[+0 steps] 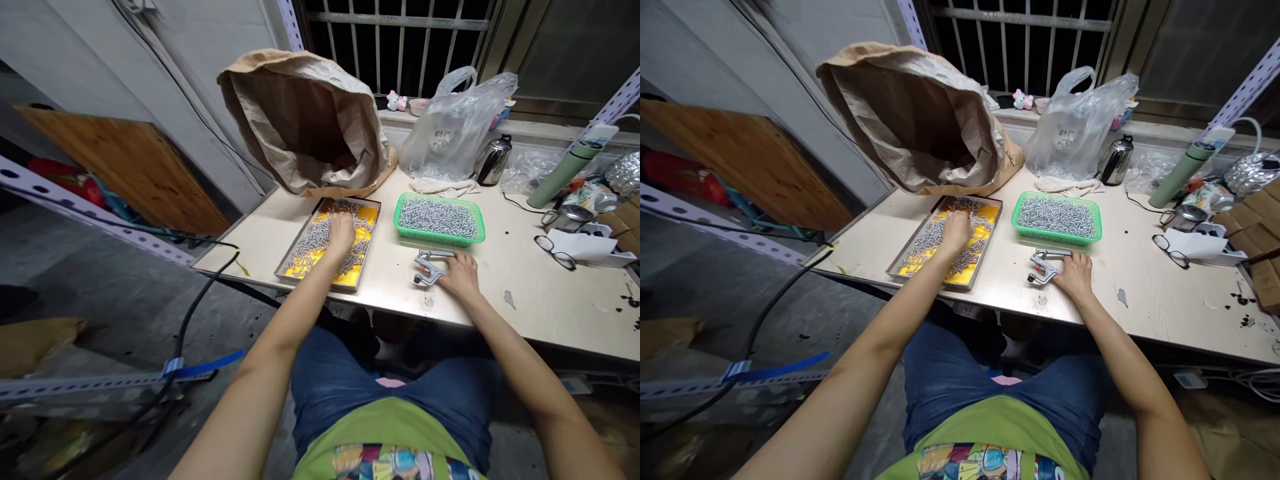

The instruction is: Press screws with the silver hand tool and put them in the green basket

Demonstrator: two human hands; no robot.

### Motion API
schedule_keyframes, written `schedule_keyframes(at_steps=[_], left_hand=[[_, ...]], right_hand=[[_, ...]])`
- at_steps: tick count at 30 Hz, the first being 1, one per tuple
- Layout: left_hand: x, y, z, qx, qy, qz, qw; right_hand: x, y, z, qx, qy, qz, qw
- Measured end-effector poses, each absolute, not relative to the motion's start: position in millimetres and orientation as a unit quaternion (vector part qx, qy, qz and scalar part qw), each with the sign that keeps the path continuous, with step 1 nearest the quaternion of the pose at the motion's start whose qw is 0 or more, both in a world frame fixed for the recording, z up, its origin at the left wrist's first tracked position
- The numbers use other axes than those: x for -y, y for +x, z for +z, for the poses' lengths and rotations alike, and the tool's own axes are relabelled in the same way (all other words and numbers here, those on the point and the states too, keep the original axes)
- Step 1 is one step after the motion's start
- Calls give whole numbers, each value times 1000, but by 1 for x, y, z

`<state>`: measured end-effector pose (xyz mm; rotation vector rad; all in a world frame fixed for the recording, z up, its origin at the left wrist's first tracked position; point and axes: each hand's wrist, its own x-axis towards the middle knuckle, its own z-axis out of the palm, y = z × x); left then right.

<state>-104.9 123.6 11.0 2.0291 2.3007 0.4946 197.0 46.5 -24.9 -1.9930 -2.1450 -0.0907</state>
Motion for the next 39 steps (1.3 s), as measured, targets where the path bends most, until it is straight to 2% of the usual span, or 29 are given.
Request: schedule_keyframes(at_steps=[6, 13, 17, 27, 39], left_hand=[[-114, -108, 18, -762, 565, 296, 113], [-106, -101, 28, -637, 387, 435, 506], [-88, -72, 24, -524, 376, 448, 619], [-52, 1, -21, -490, 404, 433, 639], [-42, 3, -33, -452, 530, 387, 604]], right_hand=[[-45, 198, -24, 731, -674, -35, 99], [-47, 199, -29, 733, -668, -39, 117], [-46, 201, -32, 742, -652, -48, 148], [-38, 196, -26, 759, -606, -146, 186], [-37, 193, -28, 768, -597, -135, 189]])
